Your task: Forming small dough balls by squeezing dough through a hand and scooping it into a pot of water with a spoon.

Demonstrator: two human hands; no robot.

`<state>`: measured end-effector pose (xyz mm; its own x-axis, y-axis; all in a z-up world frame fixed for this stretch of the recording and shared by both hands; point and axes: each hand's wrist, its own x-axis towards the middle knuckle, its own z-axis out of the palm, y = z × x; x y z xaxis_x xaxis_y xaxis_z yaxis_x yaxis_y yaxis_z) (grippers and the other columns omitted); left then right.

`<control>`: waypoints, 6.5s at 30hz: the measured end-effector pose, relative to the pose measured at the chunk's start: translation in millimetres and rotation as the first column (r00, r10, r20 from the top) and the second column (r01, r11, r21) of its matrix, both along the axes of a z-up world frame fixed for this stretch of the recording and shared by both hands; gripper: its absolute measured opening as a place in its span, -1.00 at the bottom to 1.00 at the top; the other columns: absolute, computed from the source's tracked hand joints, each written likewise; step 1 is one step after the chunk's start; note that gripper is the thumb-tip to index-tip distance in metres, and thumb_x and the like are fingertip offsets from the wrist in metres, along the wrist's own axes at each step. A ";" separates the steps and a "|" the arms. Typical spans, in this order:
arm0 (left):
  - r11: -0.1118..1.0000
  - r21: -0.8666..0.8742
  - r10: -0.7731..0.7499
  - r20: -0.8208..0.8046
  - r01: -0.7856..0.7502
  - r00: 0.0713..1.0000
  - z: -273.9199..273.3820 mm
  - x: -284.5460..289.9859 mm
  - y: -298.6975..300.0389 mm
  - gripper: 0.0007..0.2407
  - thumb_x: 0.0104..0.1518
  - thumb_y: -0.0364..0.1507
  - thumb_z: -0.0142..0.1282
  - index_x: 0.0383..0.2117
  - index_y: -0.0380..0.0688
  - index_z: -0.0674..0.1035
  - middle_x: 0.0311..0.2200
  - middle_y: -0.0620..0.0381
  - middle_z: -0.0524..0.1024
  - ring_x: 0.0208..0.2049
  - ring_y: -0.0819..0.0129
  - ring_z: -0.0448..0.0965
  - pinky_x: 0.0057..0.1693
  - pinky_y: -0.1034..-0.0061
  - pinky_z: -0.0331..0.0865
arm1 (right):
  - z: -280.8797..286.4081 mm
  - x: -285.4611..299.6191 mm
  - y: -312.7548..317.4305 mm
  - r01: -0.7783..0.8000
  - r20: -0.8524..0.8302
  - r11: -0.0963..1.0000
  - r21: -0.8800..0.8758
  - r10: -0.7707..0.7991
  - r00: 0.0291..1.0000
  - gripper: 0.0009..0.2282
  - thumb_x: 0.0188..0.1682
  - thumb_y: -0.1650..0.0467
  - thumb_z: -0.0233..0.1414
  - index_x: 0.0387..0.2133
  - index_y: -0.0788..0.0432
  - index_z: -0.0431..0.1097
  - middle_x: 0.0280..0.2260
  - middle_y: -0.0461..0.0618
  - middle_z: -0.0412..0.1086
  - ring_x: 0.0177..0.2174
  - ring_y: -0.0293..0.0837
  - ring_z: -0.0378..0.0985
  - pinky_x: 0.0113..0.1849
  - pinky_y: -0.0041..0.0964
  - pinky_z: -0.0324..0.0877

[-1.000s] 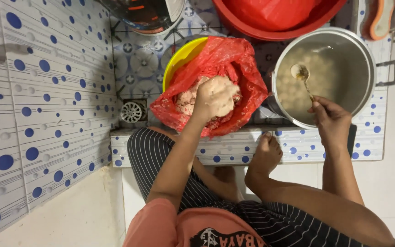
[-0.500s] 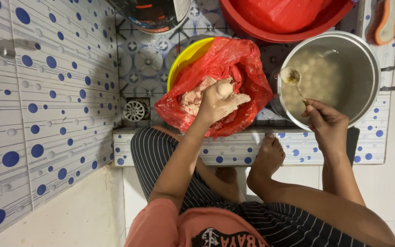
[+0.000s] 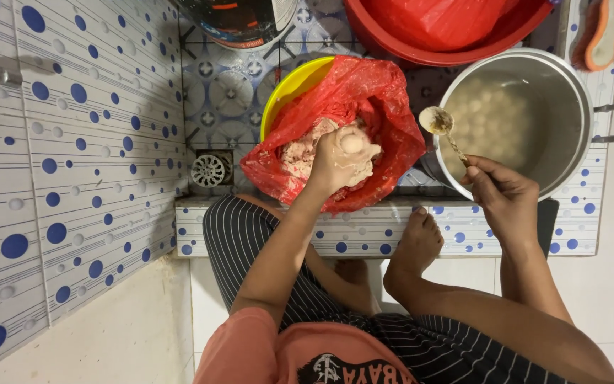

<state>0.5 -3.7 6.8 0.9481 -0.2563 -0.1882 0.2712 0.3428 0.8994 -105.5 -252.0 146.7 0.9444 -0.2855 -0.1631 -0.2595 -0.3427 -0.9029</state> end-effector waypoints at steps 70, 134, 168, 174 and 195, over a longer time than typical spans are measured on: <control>-0.055 0.892 -0.381 -0.434 0.449 0.816 -125.3 8.2 8.4 -0.22 -0.02 -0.51 0.32 0.36 -0.22 0.09 0.06 -0.32 0.50 0.19 -0.26 0.42 0.16 -0.16 0.41 | -153.7 9.0 -177.0 0.435 0.096 0.883 -0.175 -0.425 0.900 -0.85 0.20 0.50 0.07 -0.02 0.31 0.51 -0.47 0.04 0.49 -0.56 -0.32 0.43 -0.55 -0.45 0.38; 0.836 -0.524 -0.109 -0.447 -0.160 0.888 -32.2 7.2 13.4 -0.82 0.22 -0.61 0.04 -0.09 -0.37 0.58 -0.15 -0.26 0.60 -0.04 -0.12 0.62 0.14 -0.03 0.51 | -102.2 -1.6 -93.8 0.438 -0.153 0.858 0.269 -0.411 0.899 -0.89 0.16 0.43 0.12 -0.10 0.11 0.53 -0.46 -0.09 0.46 -0.63 -0.39 0.27 -0.56 -0.58 0.15; 0.977 -0.212 -0.036 -0.080 0.018 0.996 -8.1 2.3 30.1 -0.56 -0.24 -0.61 0.43 -0.17 -0.23 0.50 -0.50 -0.06 0.51 -0.61 0.49 0.42 -0.48 0.65 0.34 | -208.3 -0.5 -122.2 0.023 -0.112 0.800 -0.599 -0.113 0.987 -0.86 0.04 0.49 0.16 -0.19 0.06 0.64 -0.46 0.08 0.56 -0.37 0.14 0.65 -0.30 -0.07 0.51; 0.990 -0.130 0.012 -0.275 -0.049 0.961 1.3 2.7 23.4 -0.73 0.00 -0.60 0.34 -0.17 -0.20 0.56 -0.67 0.10 0.28 -0.79 0.37 0.33 -0.72 0.51 0.26 | -240.6 7.9 -162.2 0.056 -0.162 0.845 -0.532 -0.166 0.973 -0.82 0.03 0.58 0.13 -0.16 0.15 0.62 -0.45 0.11 0.56 -0.40 0.09 0.66 -0.37 -0.10 0.51; 0.982 0.182 0.100 -0.238 -0.056 0.966 -50.4 13.8 10.9 -0.78 -0.06 -0.51 0.43 -0.27 -0.13 0.68 -0.64 -0.08 0.58 -0.70 0.32 0.55 -0.69 0.44 0.41 | -91.7 6.1 -83.4 0.071 0.101 0.935 -0.347 -0.038 0.994 -0.86 0.22 0.56 0.10 -0.02 0.28 0.57 -0.40 0.17 0.50 -0.41 -0.05 0.53 -0.32 -0.18 0.38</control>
<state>14.2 7.2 -43.6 0.8830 -0.1264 -0.4521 0.4694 0.2171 0.8559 -99.5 -335.4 55.0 0.9320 -0.3599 0.0423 -0.2086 -0.6283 -0.7495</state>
